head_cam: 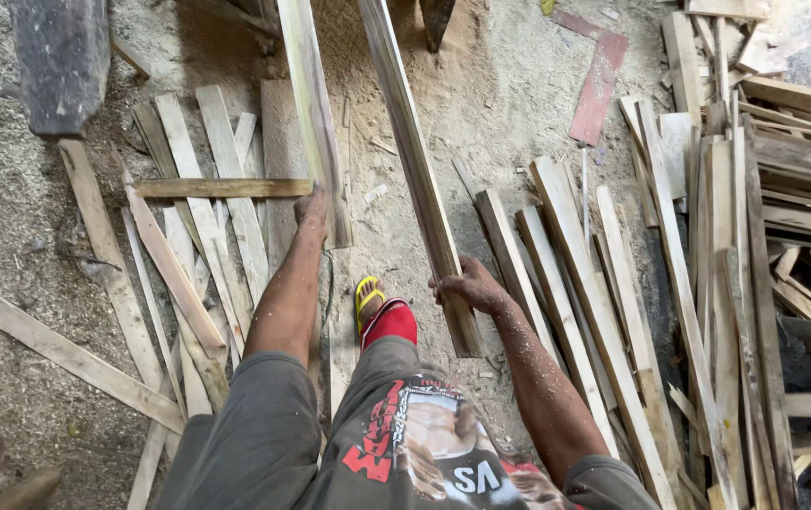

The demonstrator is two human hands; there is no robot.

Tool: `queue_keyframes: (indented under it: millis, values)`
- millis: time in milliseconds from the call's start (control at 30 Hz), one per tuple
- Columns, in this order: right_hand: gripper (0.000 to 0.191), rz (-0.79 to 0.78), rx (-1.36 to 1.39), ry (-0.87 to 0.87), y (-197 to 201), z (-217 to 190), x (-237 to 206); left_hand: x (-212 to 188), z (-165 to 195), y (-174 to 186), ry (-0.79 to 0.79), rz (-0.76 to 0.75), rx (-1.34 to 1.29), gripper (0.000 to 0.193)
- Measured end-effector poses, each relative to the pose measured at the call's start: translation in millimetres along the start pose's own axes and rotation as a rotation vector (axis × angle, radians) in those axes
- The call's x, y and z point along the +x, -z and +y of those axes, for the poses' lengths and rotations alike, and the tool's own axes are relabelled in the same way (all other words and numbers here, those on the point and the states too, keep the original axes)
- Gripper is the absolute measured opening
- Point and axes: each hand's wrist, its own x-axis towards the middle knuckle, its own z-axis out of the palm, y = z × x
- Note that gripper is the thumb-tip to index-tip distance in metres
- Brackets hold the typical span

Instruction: The person handles long thin wooden strips in a woodworking workshop, picking them up from piles on the ground, aligning and stacking them, and moving them toward a machine area. They repeatedly gather strips one at a time and place them into organized stacks.

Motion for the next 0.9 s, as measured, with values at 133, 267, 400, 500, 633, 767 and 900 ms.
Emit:
queue_keyframes:
  millis: [133, 267, 400, 500, 633, 767, 900]
  values:
    - [0.028, 0.003, 0.039, -0.003, 9.4, -28.6, 25.3, 5.3, 42.4, -37.8, -0.253, 0.045, 0.414, 0.092]
    - [0.044, -0.023, 0.305, -0.091, 13.8, -29.4, 18.5, -12.5, 62.1, -89.4, -0.468, -0.149, 0.299, 0.087]
    - [0.053, -0.118, 0.592, -0.068, 23.6, -7.1, -7.8, -26.5, 62.6, -121.1, -0.104, -0.803, -0.361, 0.076]
    - [0.057, -0.164, 0.64, -0.093, 37.2, 18.1, -35.4, -44.8, 52.7, -133.2, -0.086, -0.928, -0.421, 0.054]
    - [0.056, -0.119, 0.124, -0.134, 58.2, 49.3, -80.6, -87.3, 14.4, -130.5, -0.012, -0.854, -0.222, 0.036]
    - [0.093, 0.163, -0.021, -0.224, 69.3, 47.2, -102.1, -138.1, -56.8, -109.3, 0.137, -0.97, -0.093, 0.036]
    - [0.105, 0.489, -0.282, -0.193, 63.4, 5.7, -83.9, -196.9, -129.0, -91.7, 0.256, -1.287, 0.101, 0.026]
